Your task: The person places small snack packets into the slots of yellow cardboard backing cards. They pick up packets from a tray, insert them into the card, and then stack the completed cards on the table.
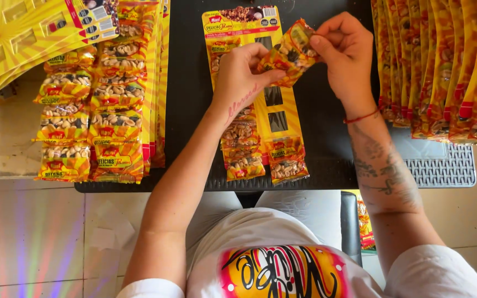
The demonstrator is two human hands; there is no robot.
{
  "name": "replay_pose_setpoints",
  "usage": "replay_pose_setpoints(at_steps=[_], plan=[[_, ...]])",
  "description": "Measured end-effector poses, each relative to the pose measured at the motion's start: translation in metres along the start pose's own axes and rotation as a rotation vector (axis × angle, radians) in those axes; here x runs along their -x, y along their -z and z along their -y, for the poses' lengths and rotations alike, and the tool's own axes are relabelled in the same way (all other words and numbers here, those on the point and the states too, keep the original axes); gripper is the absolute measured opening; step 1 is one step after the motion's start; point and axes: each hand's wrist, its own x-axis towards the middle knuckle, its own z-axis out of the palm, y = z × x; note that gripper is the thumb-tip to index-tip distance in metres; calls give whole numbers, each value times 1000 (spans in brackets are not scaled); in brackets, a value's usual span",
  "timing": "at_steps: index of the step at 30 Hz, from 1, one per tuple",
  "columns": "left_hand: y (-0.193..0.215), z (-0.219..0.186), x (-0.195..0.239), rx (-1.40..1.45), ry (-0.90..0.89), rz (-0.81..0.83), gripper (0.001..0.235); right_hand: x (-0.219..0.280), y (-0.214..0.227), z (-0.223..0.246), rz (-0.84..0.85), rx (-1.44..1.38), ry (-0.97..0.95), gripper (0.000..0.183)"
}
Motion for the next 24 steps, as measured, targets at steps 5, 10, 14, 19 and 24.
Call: replay_pose_setpoints(at_steps=[5, 10, 14, 19, 24], plan=[[6, -1, -3, 109, -17, 30, 21, 9, 2, 7, -141, -200, -70, 20], [12, -25, 3, 98, 4, 111, 41, 13, 11, 16, 9, -98, -61, 28], [5, -23, 9, 83, 198, 376, 21, 18, 4, 40, 417, -92, -435, 40], [-3, -30, 17, -224, 597, 591, 20, 21, 4, -3, 577, -74, -708, 39], [-18, 5, 16, -972, 420, 610, 19, 22, -24, -10, 457, 445, -457, 44]])
